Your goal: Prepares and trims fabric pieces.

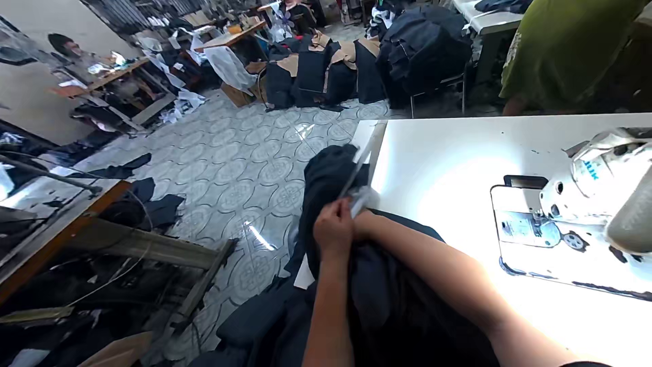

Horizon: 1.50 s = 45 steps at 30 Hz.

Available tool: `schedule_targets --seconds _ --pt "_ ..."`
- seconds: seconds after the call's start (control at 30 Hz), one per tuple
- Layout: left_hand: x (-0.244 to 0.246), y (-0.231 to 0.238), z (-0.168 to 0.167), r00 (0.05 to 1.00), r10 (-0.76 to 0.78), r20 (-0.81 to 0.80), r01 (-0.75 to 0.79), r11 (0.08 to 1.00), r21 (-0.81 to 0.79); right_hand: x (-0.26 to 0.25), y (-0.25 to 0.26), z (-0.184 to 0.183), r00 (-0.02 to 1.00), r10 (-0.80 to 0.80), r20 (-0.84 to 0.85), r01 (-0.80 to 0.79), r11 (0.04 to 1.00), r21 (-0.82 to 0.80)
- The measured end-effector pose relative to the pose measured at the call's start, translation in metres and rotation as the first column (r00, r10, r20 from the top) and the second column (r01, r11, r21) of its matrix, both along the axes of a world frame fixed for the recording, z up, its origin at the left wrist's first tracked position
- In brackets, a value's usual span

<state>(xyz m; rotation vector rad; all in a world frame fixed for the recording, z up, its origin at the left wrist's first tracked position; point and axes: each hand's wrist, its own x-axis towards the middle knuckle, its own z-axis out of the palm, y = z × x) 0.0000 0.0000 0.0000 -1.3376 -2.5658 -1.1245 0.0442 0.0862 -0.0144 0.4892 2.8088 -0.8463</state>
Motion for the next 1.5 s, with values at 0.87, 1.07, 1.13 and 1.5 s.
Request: schedule_targets --seconds 0.87,1.07,1.13,1.5 --pt "0.157 -0.130 -0.041 0.807 -0.092 0.583 0.583 0.280 -0.763 0.351 -0.109 0.026 0.268 -0.722 -0.638 0.258 0.692 -0.674" --pt "0.053 -0.181 -0.074 0.949 -0.021 0.314 0.314 0.086 -0.945 0.416 -0.079 0.007 0.260 -0.819 -0.511 0.407 0.573 -0.711" --pt "0.090 -0.176 -0.034 0.801 -0.368 0.471 0.574 0.253 -0.779 0.419 -0.080 -0.002 0.244 -0.827 -0.507 0.494 0.555 -0.669" --pt "0.198 0.023 -0.017 0.371 -0.928 0.028 0.901 0.353 -0.251 0.354 -0.130 0.002 0.423 -0.439 -0.793 0.551 0.819 -0.159"
